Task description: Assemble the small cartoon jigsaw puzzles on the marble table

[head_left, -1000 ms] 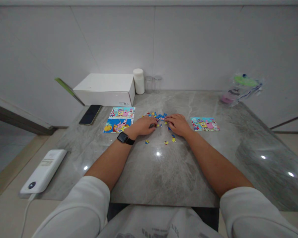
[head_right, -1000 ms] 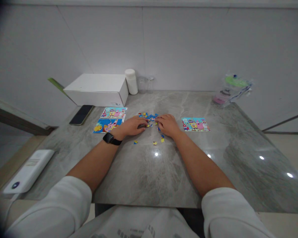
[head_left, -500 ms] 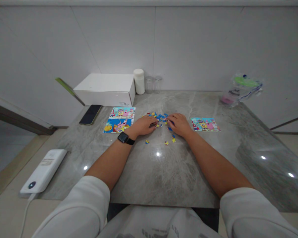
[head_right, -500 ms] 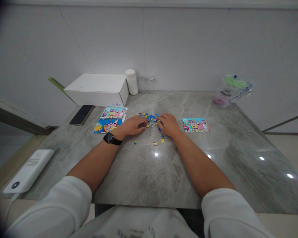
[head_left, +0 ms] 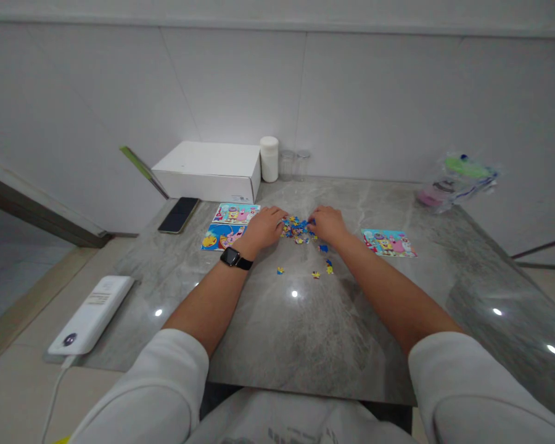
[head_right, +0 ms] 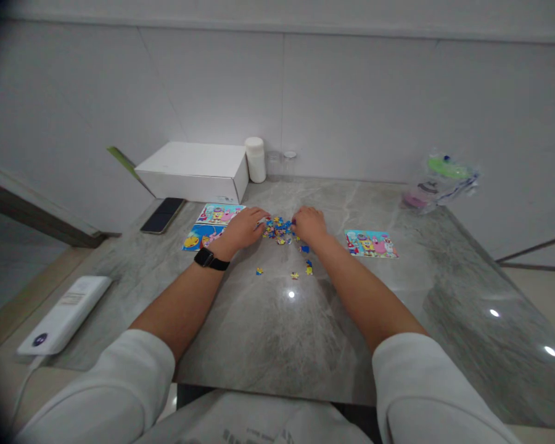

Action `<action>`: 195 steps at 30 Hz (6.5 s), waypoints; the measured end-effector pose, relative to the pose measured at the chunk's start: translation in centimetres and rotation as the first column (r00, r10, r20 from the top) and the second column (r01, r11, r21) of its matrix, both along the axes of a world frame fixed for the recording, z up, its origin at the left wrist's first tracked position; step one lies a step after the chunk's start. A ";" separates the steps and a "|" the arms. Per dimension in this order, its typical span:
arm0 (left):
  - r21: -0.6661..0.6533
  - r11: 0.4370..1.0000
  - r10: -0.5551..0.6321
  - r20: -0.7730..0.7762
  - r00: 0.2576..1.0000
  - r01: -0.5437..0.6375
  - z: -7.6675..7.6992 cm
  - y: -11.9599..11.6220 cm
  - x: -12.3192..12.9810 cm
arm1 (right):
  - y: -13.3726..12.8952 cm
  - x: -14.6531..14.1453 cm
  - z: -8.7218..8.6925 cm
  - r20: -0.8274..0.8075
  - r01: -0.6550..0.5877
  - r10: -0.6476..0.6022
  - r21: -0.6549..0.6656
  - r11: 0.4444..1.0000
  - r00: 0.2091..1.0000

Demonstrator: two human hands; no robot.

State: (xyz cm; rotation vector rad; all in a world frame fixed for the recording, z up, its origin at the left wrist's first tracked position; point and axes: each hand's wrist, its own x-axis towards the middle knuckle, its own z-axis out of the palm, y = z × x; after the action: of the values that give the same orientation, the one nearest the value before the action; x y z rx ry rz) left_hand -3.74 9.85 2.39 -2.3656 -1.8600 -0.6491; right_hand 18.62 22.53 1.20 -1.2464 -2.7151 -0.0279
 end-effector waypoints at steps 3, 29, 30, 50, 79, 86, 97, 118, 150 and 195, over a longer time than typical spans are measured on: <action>0.010 1.000 0.007 0.013 1.000 -0.007 0.2 0.0 -0.2 | 0.8 -1.6 0.4 0.085 0.084 -0.080 -0.048 0.995 0.993; -0.047 0.999 -0.012 0.063 0.998 0.015 1.1 0.0 0.3 | 4.4 -1.3 4.8 0.164 0.109 -0.034 -0.478 0.872 0.986; -0.045 0.999 -0.016 0.094 0.995 0.020 1.0 0.1 0.4 | 4.2 -1.0 4.9 0.096 0.084 -0.040 -0.519 0.851 0.995; -0.343 0.939 0.137 0.403 0.905 0.010 -0.2 0.7 2.0 | -2.2 2.6 3.7 -0.441 -0.243 -0.240 -0.786 0.569 0.865; -0.380 0.900 0.008 0.503 0.864 0.213 4.5 -1.3 3.3 | -4.9 3.0 5.7 -0.506 -0.321 -0.225 -0.772 0.549 0.833; -0.379 0.896 0.007 0.529 0.849 0.230 4.3 -1.2 3.3 | -5.2 2.8 5.7 -0.528 -0.341 -0.228 -0.765 0.546 0.818; -0.390 0.901 0.047 0.524 0.850 0.191 4.9 -1.4 2.9 | -5.4 3.0 6.1 -0.493 -0.299 -0.211 -0.760 0.577 0.844; -0.396 0.907 0.087 0.506 0.858 0.142 4.2 -1.0 2.4 | -5.4 3.1 5.5 -0.449 -0.309 -0.099 -0.741 0.596 0.888; -0.383 0.898 0.038 0.559 0.828 0.217 3.3 -1.2 4.0 | -5.4 2.9 5.5 -0.488 -0.363 -0.095 -0.752 0.550 0.868; -0.285 0.915 -0.318 -0.072 0.945 0.286 0.3 -4.8 10.4 | -3.4 5.1 4.0 0.247 0.061 0.088 -0.537 0.841 0.965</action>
State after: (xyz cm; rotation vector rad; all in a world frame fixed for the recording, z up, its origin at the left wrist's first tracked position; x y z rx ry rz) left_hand 6.62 5.05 2.67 -2.8324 -1.6408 -0.2741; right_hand 23.73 19.15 5.22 -1.4396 -3.0852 0.6755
